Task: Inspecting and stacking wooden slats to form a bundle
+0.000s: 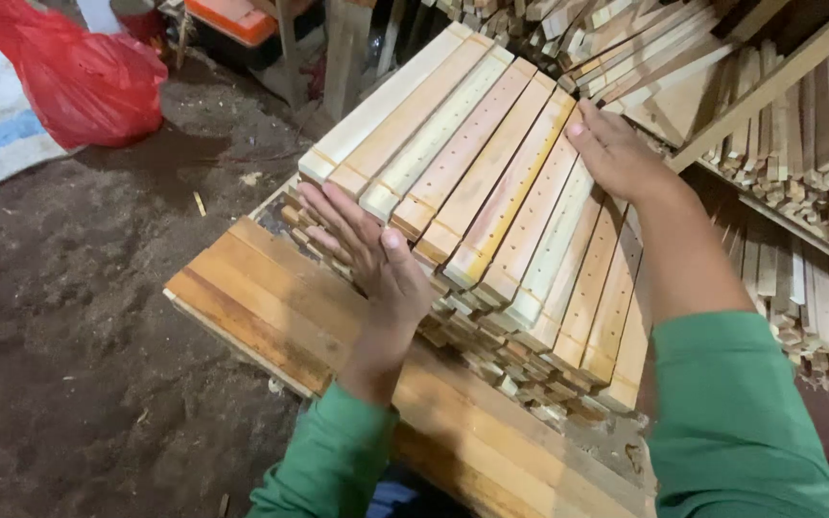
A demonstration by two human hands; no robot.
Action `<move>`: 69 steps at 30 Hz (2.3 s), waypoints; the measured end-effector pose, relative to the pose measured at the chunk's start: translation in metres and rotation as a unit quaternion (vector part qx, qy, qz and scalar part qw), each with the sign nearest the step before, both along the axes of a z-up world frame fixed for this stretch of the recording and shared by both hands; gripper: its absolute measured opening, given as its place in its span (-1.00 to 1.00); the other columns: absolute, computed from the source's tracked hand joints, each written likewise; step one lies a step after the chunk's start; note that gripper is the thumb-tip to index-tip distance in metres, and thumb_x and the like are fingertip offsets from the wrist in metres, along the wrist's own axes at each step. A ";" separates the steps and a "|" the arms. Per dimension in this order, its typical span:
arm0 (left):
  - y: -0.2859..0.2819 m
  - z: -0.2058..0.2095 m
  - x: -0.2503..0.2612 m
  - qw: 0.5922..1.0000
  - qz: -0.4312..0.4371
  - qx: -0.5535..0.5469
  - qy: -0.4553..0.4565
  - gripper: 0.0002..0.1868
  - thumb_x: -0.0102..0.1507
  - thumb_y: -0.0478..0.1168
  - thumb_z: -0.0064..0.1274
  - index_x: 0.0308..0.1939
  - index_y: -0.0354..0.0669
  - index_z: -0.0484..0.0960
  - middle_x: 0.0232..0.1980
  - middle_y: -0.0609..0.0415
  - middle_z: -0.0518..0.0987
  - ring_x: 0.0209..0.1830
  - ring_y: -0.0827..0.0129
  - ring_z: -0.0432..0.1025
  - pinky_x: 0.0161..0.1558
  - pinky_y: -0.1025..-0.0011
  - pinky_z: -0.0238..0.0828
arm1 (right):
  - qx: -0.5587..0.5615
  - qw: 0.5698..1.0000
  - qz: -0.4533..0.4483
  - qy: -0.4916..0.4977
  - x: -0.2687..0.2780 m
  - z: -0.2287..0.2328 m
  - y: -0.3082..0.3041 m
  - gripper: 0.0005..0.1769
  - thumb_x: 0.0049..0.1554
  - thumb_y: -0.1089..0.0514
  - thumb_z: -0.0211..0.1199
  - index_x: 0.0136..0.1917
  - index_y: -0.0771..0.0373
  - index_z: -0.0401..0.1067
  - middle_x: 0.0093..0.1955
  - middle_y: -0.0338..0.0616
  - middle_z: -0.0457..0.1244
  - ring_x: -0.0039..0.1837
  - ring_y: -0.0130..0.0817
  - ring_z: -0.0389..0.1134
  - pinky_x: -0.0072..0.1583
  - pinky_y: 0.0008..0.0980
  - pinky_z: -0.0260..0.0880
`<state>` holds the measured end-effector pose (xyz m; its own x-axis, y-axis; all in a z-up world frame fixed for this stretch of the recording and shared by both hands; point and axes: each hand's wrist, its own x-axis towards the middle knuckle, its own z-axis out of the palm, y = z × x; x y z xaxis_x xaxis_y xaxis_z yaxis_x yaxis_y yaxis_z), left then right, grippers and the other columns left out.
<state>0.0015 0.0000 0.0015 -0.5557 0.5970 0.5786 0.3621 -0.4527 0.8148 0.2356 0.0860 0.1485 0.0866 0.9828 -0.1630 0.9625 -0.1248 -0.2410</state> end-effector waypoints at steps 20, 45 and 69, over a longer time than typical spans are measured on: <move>0.073 -0.007 -0.144 0.915 -0.263 -0.171 -0.252 0.09 0.13 0.54 -0.81 0.58 0.03 0.05 0.65 -0.01 0.14 0.65 -0.01 -0.06 0.47 -0.33 -0.35 | 0.008 0.978 0.190 -0.088 -0.176 0.033 -0.151 0.11 0.01 -0.39 0.29 0.64 -0.31 -0.24 0.69 -0.10 -0.69 0.65 -0.09 -0.67 0.47 0.22 -0.82; 0.127 0.064 -0.159 0.819 -0.482 -0.227 0.213 -0.46 0.39 0.02 -0.27 0.30 -0.15 0.57 0.31 -0.13 0.56 0.38 -0.11 0.36 0.37 0.03 0.29 | 0.157 0.947 0.208 0.190 -0.258 -0.173 -0.087 -0.65 0.23 0.03 -0.02 0.25 0.18 0.16 0.05 0.37 0.25 0.12 0.44 0.33 0.09 0.27 0.33; 0.177 -0.030 -0.164 0.714 -0.465 -0.460 -0.249 -0.11 0.09 0.42 0.11 0.23 -0.20 0.62 0.19 -0.14 0.65 0.15 -0.11 0.57 0.25 -0.14 0.42 | 0.068 0.965 0.177 0.183 -0.174 -0.245 -0.167 -0.44 0.32 -0.10 0.00 0.54 0.05 0.20 0.54 0.01 0.12 0.53 0.08 0.13 0.42 0.09 0.24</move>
<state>-0.1622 0.1769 -0.0283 0.3282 0.8418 -0.4286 -0.1851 0.5023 0.8447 0.0620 -0.0815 -0.0969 -0.2968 0.9549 0.0126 0.7867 0.2519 -0.5636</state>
